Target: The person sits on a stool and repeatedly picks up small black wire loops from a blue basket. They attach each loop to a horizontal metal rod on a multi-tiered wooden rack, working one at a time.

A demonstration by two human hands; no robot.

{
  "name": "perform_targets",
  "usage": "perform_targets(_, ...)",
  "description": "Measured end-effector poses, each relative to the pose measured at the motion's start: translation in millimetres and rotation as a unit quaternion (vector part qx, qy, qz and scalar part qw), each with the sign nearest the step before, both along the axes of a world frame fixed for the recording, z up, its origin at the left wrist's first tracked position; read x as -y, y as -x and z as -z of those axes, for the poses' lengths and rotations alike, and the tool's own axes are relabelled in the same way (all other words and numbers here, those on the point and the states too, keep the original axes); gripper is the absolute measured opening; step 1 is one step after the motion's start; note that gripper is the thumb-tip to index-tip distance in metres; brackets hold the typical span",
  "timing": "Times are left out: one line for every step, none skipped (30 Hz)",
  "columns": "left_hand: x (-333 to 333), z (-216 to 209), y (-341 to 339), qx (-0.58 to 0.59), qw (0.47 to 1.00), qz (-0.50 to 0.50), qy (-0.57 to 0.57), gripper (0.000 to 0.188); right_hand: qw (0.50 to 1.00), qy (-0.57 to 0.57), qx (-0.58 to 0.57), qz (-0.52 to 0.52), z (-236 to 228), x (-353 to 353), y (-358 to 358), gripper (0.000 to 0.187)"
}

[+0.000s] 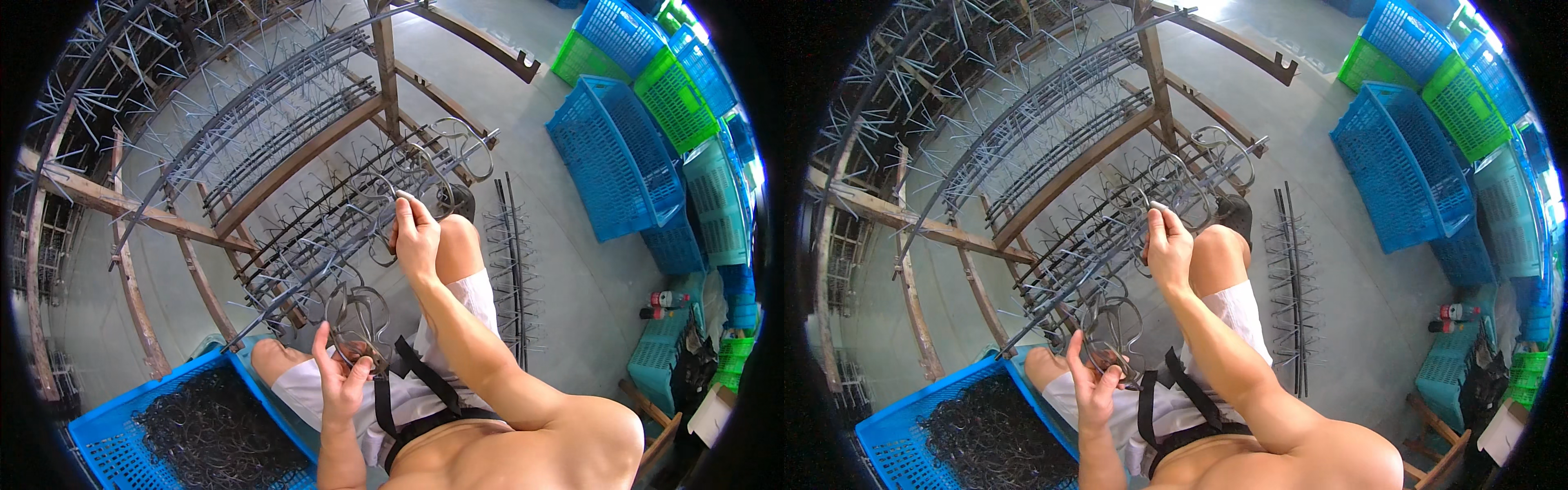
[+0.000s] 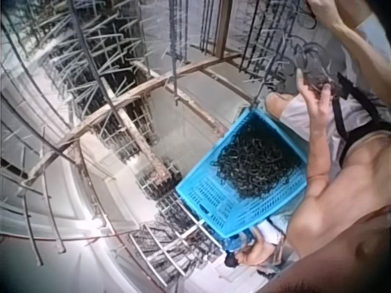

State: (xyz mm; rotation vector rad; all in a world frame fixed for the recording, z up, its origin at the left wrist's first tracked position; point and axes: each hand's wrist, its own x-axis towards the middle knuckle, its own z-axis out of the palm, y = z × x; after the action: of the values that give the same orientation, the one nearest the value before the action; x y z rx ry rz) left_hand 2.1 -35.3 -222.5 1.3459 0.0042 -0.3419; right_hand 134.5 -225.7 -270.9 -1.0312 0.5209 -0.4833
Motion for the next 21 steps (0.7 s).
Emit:
perform_targets(0,-1,0,-0.009,1.0,-0.004,-0.002,0.063,1.0,-0.017,0.003,-0.004,-1,-1,0,0.022)
perform_targets(0,1,0,-0.003,1.0,-0.004,-0.016,0.063,0.999,-0.035,0.005,-0.008,-2,-1,0,0.023)
perform_targets(-2,4,0,0.003,1.0,-0.004,-0.031,0.063,0.999,-0.032,0.005,-0.017,-4,0,-1,0.023)
perform_targets(-3,6,-1,0.01,0.999,-0.002,-0.044,0.063,0.999,-0.022,0.008,-0.022,-3,1,-1,0.023)
perform_targets(-5,9,-1,0.002,0.998,0.002,-0.06,0.063,0.999,-0.012,0.011,-0.028,-1,2,-2,0.023)
perform_targets(-8,12,-2,-0.006,0.997,0.006,-0.075,0.064,0.999,-0.002,0.013,-0.034,1,3,-2,0.023)
perform_targets(-9,14,-2,-0.013,0.996,0.01,-0.091,0.064,0.999,-0.013,0.02,-0.026,3,1,-2,0.023)
perform_targets(-8,15,-3,0.003,0.995,0.002,-0.095,0.062,0.999,-0.024,0.028,-0.017,5,-2,-2,0.024)
perform_targets(-5,17,-3,0.019,0.995,-0.007,-0.099,0.06,0.999,-0.035,0.035,-0.009,6,-3,-2,0.024)
perform_targets(-4,17,-3,0.036,0.994,-0.017,-0.103,0.058,0.999,-0.037,0.035,-0.011,6,-4,-3,0.024)
perform_targets(-6,17,-2,0.012,0.995,-0.017,-0.099,0.054,0.998,-0.04,0.036,-0.014,5,-4,-4,0.025)
perform_targets(-9,16,-3,-0.013,0.995,-0.016,-0.094,0.051,0.998,-0.043,0.037,-0.016,5,-5,-4,0.025)
perform_targets(-11,14,-3,-0.036,0.995,-0.017,-0.089,0.048,0.998,-0.039,0.034,-0.023,6,-6,-4,0.026)
perform_targets(-12,17,-1,-0.029,0.997,-0.023,-0.074,0.045,0.998,-0.034,0.031,-0.029,6,-7,-4,0.026)
perform_targets(-14,24,3,-0.022,0.998,-0.028,-0.059,0.043,0.999,-0.03,0.028,-0.036,6,-9,-4,0.027)
perform_targets(-16,29,5,-0.015,0.998,-0.034,-0.044,0.041,0.999,0.01,0.007,-0.046,5,-11,-3,0.027)
perform_targets(-17,32,7,-0.005,0.997,-0.03,-0.064,0.04,0.997,0.05,-0.014,-0.056,2,-12,-2,0.027)
perform_targets(-18,35,8,0.005,0.996,-0.026,-0.084,0.039,0.993,0.09,-0.035,-0.066,-1,-13,-1,0.028)
perform_targets(-17,35,8,0.016,0.994,-0.022,-0.103,0.037,0.985,0.152,-0.04,-0.07,-6,-14,1,0.028)
perform_targets(-16,33,6,0.027,0.992,-0.017,-0.123,0.036,0.979,0.187,-0.033,-0.071,-3,-14,1,0.028)
perform_targets(-18,26,7,0.023,0.991,-0.009,-0.128,0.031,0.972,0.222,-0.025,-0.07,1,-13,1,0.028)
